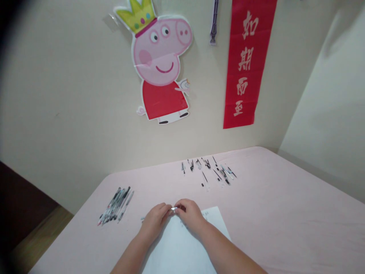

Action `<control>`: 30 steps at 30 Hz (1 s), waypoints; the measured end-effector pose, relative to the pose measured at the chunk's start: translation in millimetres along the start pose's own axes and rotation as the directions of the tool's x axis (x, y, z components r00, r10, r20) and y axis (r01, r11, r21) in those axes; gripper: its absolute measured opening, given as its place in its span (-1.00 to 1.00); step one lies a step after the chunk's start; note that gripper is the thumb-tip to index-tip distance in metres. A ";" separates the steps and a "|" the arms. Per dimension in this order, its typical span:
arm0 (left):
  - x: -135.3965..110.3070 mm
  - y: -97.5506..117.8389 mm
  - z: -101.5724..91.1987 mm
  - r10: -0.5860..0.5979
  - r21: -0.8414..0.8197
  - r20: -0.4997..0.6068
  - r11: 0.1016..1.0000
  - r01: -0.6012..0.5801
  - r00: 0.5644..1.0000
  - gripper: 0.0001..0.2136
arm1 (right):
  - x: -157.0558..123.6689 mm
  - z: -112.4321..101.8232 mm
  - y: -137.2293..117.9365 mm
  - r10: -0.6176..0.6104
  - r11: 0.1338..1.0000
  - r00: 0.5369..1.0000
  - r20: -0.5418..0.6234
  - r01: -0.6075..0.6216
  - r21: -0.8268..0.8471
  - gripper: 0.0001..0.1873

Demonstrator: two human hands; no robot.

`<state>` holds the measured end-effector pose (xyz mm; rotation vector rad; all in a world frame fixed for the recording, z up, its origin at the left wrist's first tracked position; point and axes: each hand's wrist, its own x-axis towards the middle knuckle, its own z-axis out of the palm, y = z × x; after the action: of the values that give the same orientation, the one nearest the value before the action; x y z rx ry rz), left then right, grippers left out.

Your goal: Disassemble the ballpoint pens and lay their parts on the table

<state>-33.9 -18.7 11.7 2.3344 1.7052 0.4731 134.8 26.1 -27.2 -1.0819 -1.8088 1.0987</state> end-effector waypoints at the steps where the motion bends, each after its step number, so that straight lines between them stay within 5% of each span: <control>1: 0.2 -1.2 1.2 0.001 -0.008 -0.007 1.000 -0.001 1.000 -0.79 | 0.1 -0.1 -0.2 -0.001 1.000 1.000 -0.006 0.001 0.003 -0.84; 9: -0.2 -7.4 4.2 -0.006 -0.012 -0.057 1.000 0.005 0.998 -0.78 | 2.6 -0.7 2.9 0.012 0.998 0.994 -0.110 -0.005 0.057 -0.84; 20: 0.2 -5.3 0.6 -0.011 -0.062 -0.093 0.998 0.006 0.996 -0.72 | 1.1 -13.6 1.4 -0.133 0.916 0.954 -0.267 0.016 -0.402 -0.90; 30: -1.5 -1.5 -2.1 -0.044 -0.025 -0.070 0.999 0.042 0.997 -0.79 | 1.6 -12.3 5.8 -0.197 0.915 0.938 -0.287 0.071 -0.397 -0.70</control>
<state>-36.5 -19.7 12.9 2.2855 1.7676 0.5706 146.8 32.7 -28.0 -1.2533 -1.8356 0.4564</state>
